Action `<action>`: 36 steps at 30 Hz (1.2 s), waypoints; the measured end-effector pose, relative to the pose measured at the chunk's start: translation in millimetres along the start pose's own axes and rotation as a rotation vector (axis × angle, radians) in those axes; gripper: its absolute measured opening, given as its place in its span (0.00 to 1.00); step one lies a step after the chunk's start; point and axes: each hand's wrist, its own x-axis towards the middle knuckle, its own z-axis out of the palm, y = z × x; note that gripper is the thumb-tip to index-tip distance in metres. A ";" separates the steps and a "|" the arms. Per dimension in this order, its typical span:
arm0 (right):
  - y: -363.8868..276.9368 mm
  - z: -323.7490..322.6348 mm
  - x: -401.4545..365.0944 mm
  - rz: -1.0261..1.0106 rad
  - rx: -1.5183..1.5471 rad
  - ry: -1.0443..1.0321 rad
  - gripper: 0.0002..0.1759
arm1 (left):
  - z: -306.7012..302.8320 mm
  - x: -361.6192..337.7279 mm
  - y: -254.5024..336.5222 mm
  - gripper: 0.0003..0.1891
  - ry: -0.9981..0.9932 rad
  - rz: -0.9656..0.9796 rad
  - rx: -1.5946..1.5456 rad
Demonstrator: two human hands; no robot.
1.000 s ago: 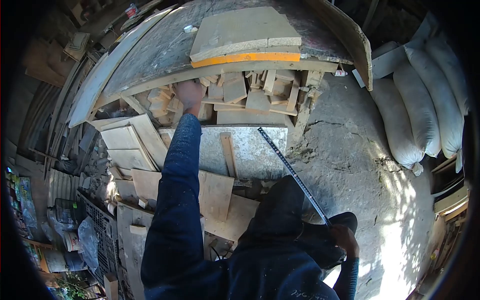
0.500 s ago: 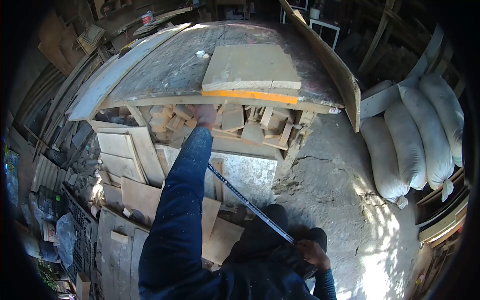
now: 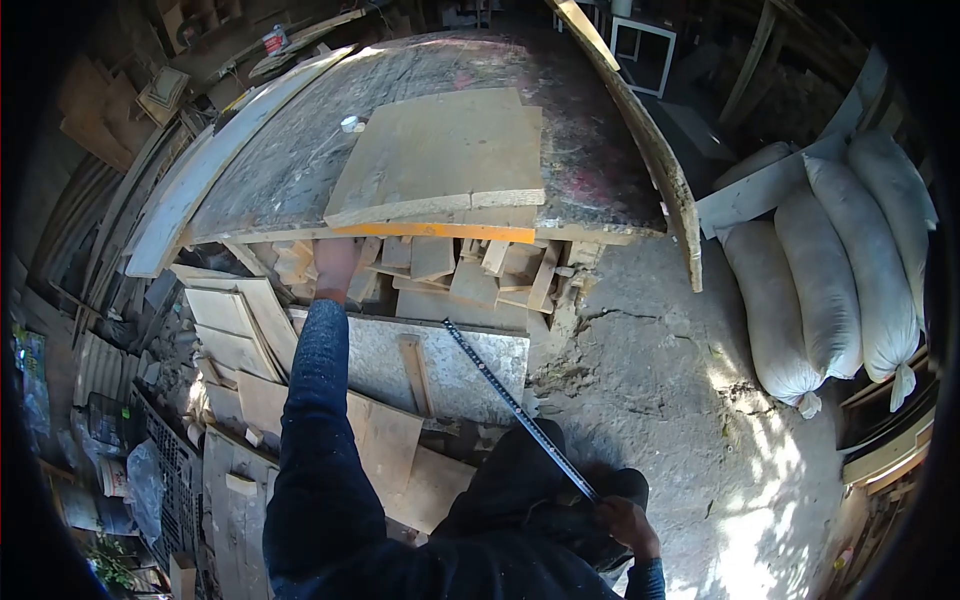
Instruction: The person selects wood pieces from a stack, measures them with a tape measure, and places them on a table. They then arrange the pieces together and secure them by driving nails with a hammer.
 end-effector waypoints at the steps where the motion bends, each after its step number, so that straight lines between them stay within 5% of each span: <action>1: 12.0 -1.9 2.5 -0.093 -0.012 0.024 0.14 | -10.0 -11.7 7.3 0.31 -0.091 -0.077 -0.056; 4: 27.1 -9.5 11.9 -0.269 -0.039 0.090 0.12 | -25.2 -79.5 25.4 0.40 0.232 -0.149 0.044; 7: 18.2 -16.1 22.5 -0.554 -0.227 0.143 0.06 | -11.9 -133.1 31.6 0.46 0.391 -0.174 -0.188; 10: 12.2 -7.8 33.3 -0.690 -0.289 0.183 0.04 | -26.7 -133.8 54.7 0.39 0.172 -0.328 -0.380; 12: 1.7 -1.7 34.1 -0.728 -0.278 0.171 0.04 | 32.4 -90.4 20.0 0.34 0.097 -0.295 -0.531; 15: -12.3 7.6 20.8 -0.761 -0.322 0.173 0.05 | 18.1 -104.4 0.8 0.28 -0.295 -0.326 -0.839; 17: -11.7 15.2 4.8 -0.697 -0.263 0.188 0.05 | -51.2 -150.9 2.6 0.26 -0.680 -0.469 -0.942; 21: -10.6 31.9 -19.6 -0.597 -0.191 0.164 0.04 | 22.8 -272.2 -10.1 0.27 -0.837 -0.620 -1.851; 26: -43.9 53.0 -13.5 -0.612 -0.237 0.169 0.04 | -2.6 -366.3 70.4 0.27 -0.717 -0.510 -2.175; 29: -50.8 67.2 -1.8 -0.488 -0.114 0.135 0.04 | -8.4 -369.9 91.1 0.30 -0.773 -0.444 -2.208; 32: -66.2 57.3 -6.2 -0.369 -0.091 0.059 0.05 | -10.1 -328.8 90.4 0.23 -0.618 -0.502 -1.925; 36: -28.7 64.4 -10.4 -0.282 0.042 0.099 0.08 | -14.5 -207.8 75.3 0.20 -0.530 -0.380 -1.735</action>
